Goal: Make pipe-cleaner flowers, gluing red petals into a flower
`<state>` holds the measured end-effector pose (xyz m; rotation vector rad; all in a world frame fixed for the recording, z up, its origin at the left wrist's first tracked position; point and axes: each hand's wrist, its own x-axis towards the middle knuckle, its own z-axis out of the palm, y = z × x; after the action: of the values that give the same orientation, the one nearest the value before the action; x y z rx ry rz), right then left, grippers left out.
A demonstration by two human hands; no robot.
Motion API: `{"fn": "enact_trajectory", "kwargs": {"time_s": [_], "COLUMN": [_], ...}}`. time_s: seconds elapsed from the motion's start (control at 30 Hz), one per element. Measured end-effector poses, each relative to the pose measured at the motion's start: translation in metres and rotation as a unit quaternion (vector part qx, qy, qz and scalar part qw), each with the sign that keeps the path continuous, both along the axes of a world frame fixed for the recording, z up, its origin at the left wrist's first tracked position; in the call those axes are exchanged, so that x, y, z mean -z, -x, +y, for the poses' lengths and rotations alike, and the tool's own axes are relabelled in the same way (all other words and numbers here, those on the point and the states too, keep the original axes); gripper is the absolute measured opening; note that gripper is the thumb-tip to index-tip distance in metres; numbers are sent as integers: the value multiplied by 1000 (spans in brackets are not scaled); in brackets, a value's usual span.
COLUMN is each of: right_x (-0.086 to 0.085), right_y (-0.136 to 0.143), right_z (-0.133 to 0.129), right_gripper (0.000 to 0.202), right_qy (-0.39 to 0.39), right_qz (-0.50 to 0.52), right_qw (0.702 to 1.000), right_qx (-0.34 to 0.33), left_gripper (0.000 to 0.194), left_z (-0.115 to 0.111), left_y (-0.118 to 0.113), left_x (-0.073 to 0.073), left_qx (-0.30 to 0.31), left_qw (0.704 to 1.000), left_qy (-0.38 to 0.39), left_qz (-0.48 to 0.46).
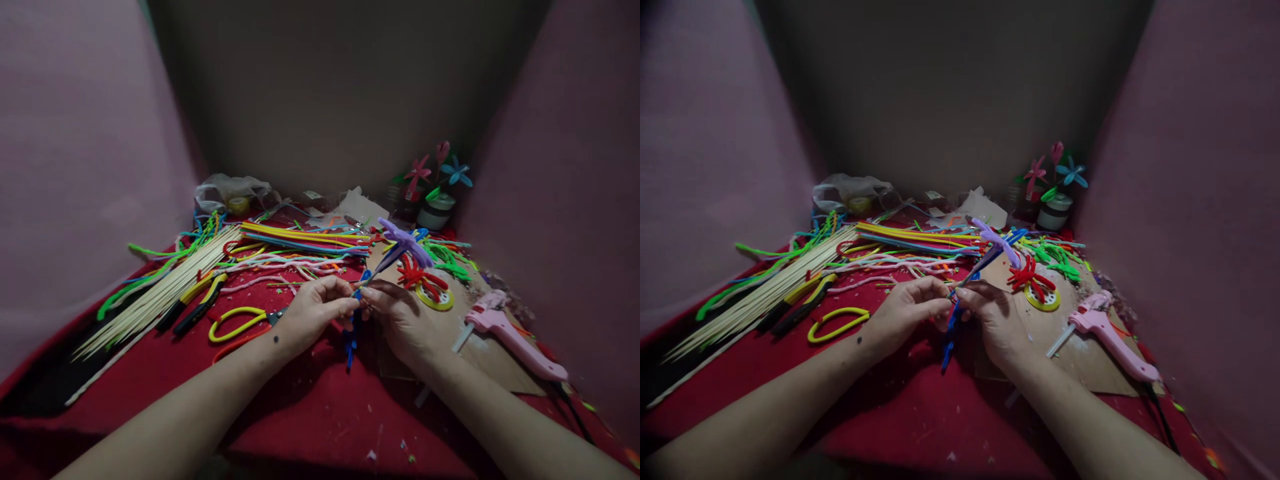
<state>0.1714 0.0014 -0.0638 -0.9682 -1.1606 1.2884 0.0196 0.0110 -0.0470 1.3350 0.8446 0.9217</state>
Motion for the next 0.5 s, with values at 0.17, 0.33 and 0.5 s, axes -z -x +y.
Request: {"fn": "enact_trajectory", "kwargs": {"time_s": [0.17,0.33,0.5], "right_x": [-1,-6,-7], "right_y": [2,2,3], "right_z": [-2,-4,-6], "right_gripper": [13,17,25], "right_qy": [34,-23,-28], "right_qz": [-13,-56,-17], "right_qw": [999,998,998], "right_qx": [13,-22,-59], "left_gripper": [11,16,19], "left_z": [-5,-3,1], "left_y": [-3,-3,-1], "left_x": [5,1,6], "left_qx": [-38,-27,25], "left_qw": [995,999,998], "left_qy": [-72,-19,24], "left_qz": [65,33,-55]}}
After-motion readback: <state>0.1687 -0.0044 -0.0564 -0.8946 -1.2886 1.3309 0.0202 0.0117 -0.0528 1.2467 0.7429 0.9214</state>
